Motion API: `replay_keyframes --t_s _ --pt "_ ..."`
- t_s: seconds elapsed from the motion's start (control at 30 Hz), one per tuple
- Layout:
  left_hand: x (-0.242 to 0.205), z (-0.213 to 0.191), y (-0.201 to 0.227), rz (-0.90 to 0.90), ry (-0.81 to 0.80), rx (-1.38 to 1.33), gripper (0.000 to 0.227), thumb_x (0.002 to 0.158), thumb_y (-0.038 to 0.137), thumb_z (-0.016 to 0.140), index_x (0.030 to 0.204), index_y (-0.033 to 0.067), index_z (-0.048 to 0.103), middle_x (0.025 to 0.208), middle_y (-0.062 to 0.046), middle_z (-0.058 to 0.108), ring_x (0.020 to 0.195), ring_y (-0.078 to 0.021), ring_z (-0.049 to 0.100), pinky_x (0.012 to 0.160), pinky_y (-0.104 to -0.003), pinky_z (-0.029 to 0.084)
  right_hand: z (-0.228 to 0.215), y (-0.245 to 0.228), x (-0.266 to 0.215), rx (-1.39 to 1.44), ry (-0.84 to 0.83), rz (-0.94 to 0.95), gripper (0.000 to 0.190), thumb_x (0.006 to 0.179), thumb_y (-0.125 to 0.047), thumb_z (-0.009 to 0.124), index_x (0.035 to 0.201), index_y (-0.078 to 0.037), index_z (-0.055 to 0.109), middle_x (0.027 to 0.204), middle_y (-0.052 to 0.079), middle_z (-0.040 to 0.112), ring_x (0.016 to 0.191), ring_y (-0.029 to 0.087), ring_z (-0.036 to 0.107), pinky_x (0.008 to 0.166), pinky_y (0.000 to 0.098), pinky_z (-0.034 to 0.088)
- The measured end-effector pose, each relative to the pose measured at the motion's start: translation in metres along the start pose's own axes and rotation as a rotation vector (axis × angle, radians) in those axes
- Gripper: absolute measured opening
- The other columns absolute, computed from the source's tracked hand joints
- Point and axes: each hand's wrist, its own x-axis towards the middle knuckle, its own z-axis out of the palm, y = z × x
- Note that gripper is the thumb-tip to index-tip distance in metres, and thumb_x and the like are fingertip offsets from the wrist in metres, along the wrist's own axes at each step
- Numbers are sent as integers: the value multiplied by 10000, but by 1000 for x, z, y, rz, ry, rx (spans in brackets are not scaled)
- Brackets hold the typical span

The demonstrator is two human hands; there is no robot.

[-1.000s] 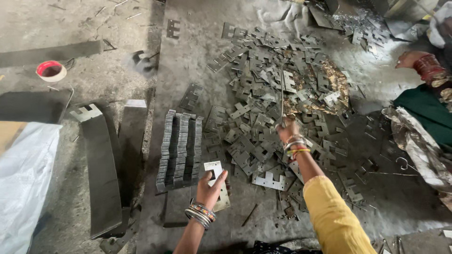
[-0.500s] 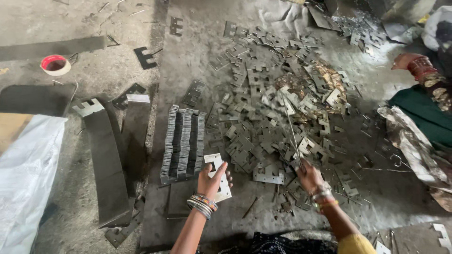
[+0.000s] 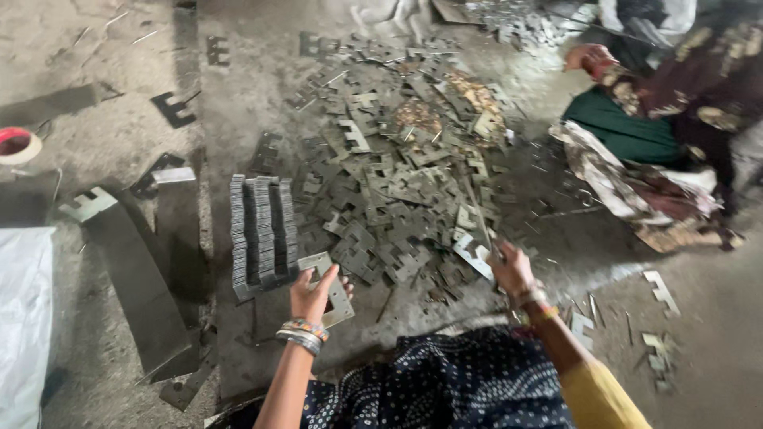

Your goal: The person sits on the floor and sorts small metal brackets from a large pile, stacking them into neat piles. They occasionally use a metal rod to move pieces and a cloth to wipe the floor.

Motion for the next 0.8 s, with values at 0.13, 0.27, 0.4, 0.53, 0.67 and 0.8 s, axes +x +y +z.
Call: replay_keyframes --t_s 0.13,0.27,0.4,0.53,0.67,0.8 --pt "-38 -20 4 41 29 102 214 873 71 728 1054 2 636 806 -165 723 634 -253 719 565 -391 601 -12 24 57 276 193 375 565 839 -298 778 1342 -71 657 1120 145 780 976 264 726 822 385 577" --pt "-64 -34 3 -4 84 113 236 866 76 725 1062 -3 619 822 -181 726 660 -270 730 580 -407 618 -29 39 86 99 73 781 468 837 -304 753 1253 -89 737 1107 154 781 953 264 753 825 388 581" --pt "-63 -35 4 -46 105 140 292 877 120 728 1112 4 597 837 -177 724 677 -271 726 599 -408 624 -6 30 40 -160 -150 617 567 882 -412 784 1259 -6 666 1124 230 728 977 341 693 823 420 569" --pt "-43 -21 0 -80 32 72 353 866 135 736 1159 35 566 836 -162 708 671 -258 718 593 -408 613 -15 24 -27 -76 -204 483 596 827 -340 784 1358 -125 620 1119 171 711 891 260 684 759 379 575" --pt "-38 -17 -8 -82 43 84 348 862 127 745 1144 23 569 826 -161 715 652 -256 715 577 -403 605 -43 21 -42 91 -160 560 628 854 -288 713 1474 -234 630 846 206 769 627 212 661 590 380 558" --pt "-31 -23 -14 -12 31 88 312 873 135 757 1085 -34 601 807 -177 730 640 -264 720 550 -409 605 -27 4 27 143 -13 509 671 826 -272 726 1471 -171 567 847 143 751 633 194 665 609 386 555"
